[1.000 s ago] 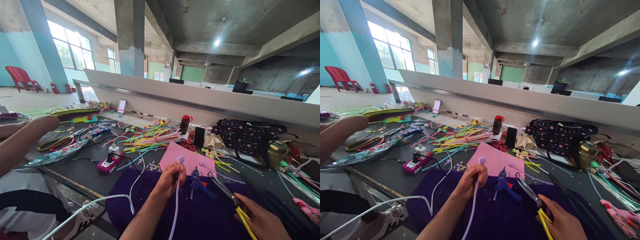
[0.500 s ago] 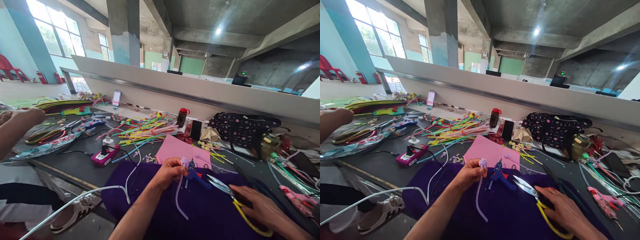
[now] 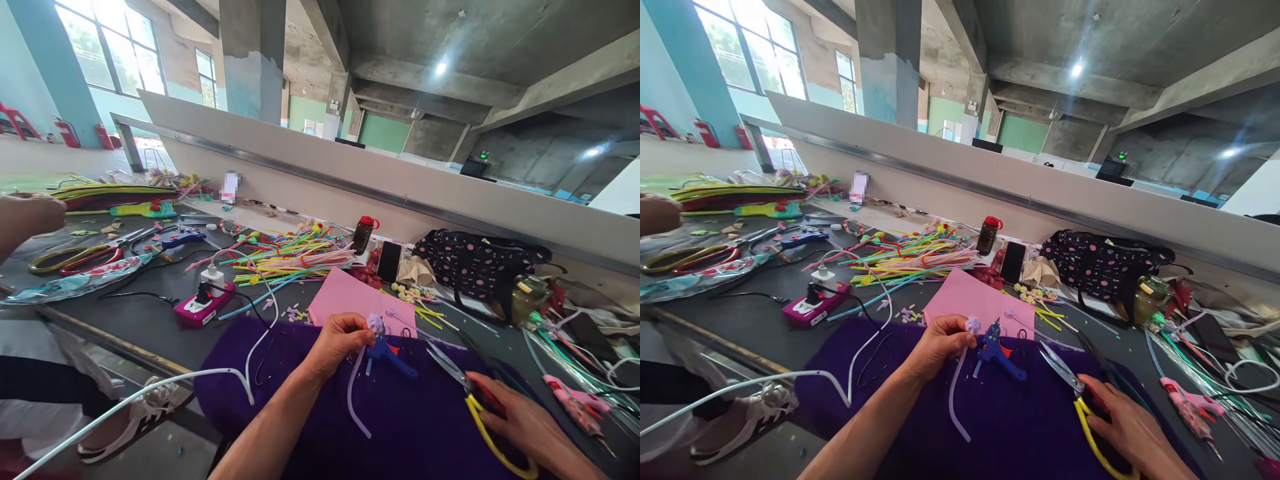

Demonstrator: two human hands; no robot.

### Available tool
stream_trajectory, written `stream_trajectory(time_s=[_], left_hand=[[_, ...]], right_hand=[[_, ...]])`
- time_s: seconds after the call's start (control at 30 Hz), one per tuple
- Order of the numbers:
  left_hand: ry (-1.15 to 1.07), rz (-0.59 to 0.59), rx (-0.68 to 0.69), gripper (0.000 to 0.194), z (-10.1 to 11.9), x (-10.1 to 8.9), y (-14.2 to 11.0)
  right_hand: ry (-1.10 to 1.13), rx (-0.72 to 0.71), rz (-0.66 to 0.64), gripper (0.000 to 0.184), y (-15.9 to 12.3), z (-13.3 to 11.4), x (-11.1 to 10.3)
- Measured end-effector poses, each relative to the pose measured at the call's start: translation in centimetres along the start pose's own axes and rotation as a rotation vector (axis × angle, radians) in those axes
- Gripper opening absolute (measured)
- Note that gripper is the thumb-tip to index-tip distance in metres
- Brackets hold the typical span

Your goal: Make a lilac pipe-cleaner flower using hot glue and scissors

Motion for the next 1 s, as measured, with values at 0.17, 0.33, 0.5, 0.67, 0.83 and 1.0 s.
stream_trajectory(time_s=[0.17,0.33,0.5,0.67,0.83,1.0], left_hand=[[-0.027,0.074,-0.029,0.018,0.0,-0.9,0.2],[-0.203,0.136,-0.093,0.021,-0.4,-1.9,0.4],[-0.215,0.145,-0.153,0.021,-1.1,-1.9,0.6],[-0.095,0.130,-0.207,0.021,-1.9,-1.3,0.5],[0.042,0.066,-0.206,0.022,-2.4,-0.6,0.4],[0.054,0.071,-0.166,0.021,-2.0,-0.8,0.4]], right_hand=[[-0.079,0.010,0.002,0.050,0.2,-0.4,-0.1],[-0.237,-0.002,-0.008,0.051,0.1,-1.7,-0.5],[-0.495,0.048,0.049,0.042,-0.3,-3.4,-2.4],[-0.267,-0.176,0.209,0.029,2.3,-9.3,-6.7],[-0.157,-0.184,0.167,0.024,9.9,-12.3,-7.5],[-0.154,-0.122,0.139,0.023,15.5,-12.9,-5.2]])
Point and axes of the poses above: each hand's wrist, its own y-axis towards the middle knuckle, its own x-axis out of the palm, z = x × y, the point moved 10 cm from there along y, towards the middle knuckle, and after that the axes turned 7 degrees about -y, right-handed, at the moved point
